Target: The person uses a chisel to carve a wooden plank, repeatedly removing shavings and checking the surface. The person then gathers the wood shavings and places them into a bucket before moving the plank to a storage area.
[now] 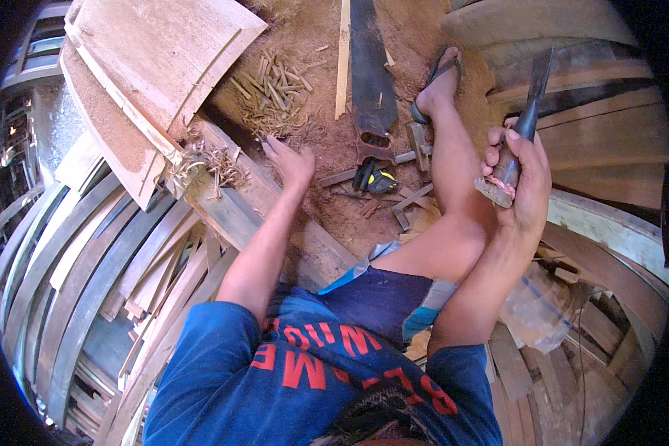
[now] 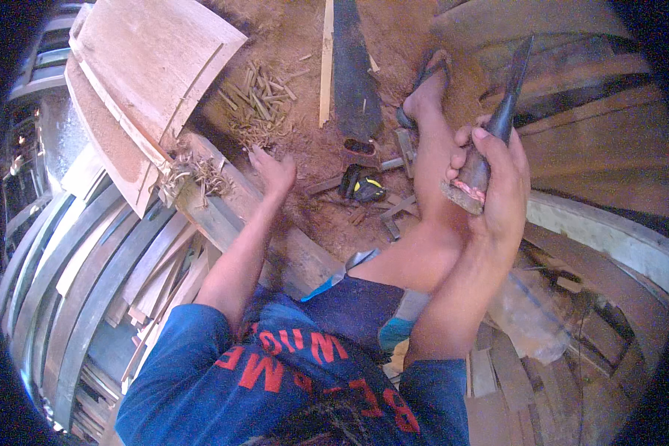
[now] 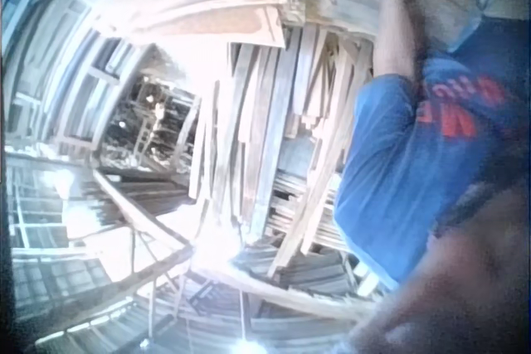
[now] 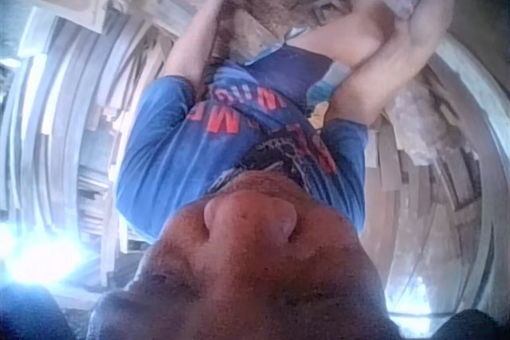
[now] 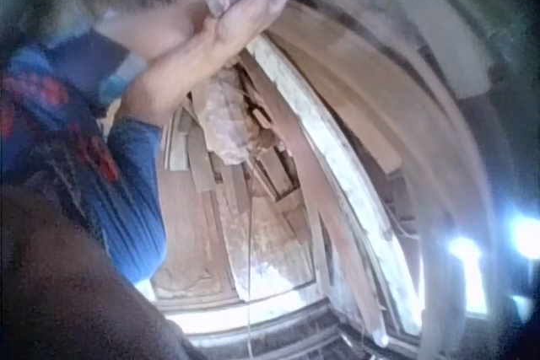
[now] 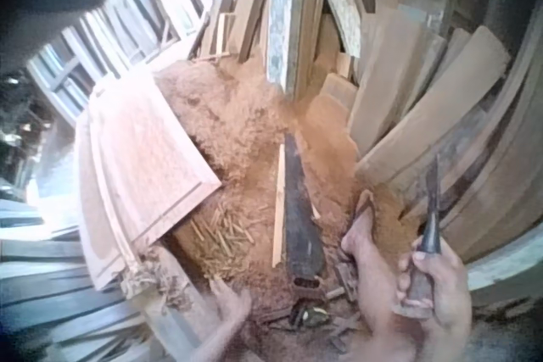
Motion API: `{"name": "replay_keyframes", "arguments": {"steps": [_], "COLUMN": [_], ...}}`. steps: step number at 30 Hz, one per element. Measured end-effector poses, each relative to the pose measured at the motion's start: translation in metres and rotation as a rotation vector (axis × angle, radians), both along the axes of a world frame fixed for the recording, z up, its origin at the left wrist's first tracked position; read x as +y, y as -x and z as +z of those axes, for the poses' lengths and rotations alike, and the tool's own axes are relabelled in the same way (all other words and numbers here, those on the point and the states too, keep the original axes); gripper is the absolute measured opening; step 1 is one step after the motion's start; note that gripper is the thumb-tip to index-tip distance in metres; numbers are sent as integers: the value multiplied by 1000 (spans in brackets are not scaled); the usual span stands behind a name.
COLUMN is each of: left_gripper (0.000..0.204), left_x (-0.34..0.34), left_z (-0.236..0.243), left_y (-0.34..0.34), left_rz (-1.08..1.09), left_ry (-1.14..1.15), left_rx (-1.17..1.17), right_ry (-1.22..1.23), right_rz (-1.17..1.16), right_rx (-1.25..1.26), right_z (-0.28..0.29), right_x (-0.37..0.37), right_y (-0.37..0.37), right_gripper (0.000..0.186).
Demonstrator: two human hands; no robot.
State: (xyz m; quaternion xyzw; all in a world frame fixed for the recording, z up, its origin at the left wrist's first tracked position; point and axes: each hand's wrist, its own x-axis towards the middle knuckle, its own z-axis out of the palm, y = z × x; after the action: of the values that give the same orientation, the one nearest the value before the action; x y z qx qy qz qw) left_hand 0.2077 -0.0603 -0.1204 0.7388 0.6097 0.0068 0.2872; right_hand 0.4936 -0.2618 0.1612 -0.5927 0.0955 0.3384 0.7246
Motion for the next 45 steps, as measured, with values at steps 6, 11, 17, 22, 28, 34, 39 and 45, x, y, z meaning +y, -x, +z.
{"name": "replay_keyframes", "arguments": {"steps": [6,11,17,22,28,34,39,45], "left_gripper": [86,73,66,67,69,61,57,54], "left_x": [39,14,9,0,75,94,98,97], "left_z": [10,26,57,178,130,95,113,115], "left_y": [-11,-1,13,60,183,139,123,122], "left_rz": [-20,-43,-264,-386,418,1003,1039,1062], "left_ry": [277,204,104,-277,-420,-146,-127,-160], "left_rx": [167,80,-109,-104,-5,103,192,284], "right_ry": [17,35,209,472,729,821,902,857], "right_rz": [-5,-21,41,195,665,905,760,820], "right_rx": [-4,4,-57,-158,-450,-519,-596,-1053], "right_z": [0,2,-3,-14,-114,-195,-248,-233], "right_x": [1,0,8,28,63,94,88,156], "right_y": [0,0,5,14,65,183,241,212], "right_gripper": [24,25,24,24,39,45,51,61]}}
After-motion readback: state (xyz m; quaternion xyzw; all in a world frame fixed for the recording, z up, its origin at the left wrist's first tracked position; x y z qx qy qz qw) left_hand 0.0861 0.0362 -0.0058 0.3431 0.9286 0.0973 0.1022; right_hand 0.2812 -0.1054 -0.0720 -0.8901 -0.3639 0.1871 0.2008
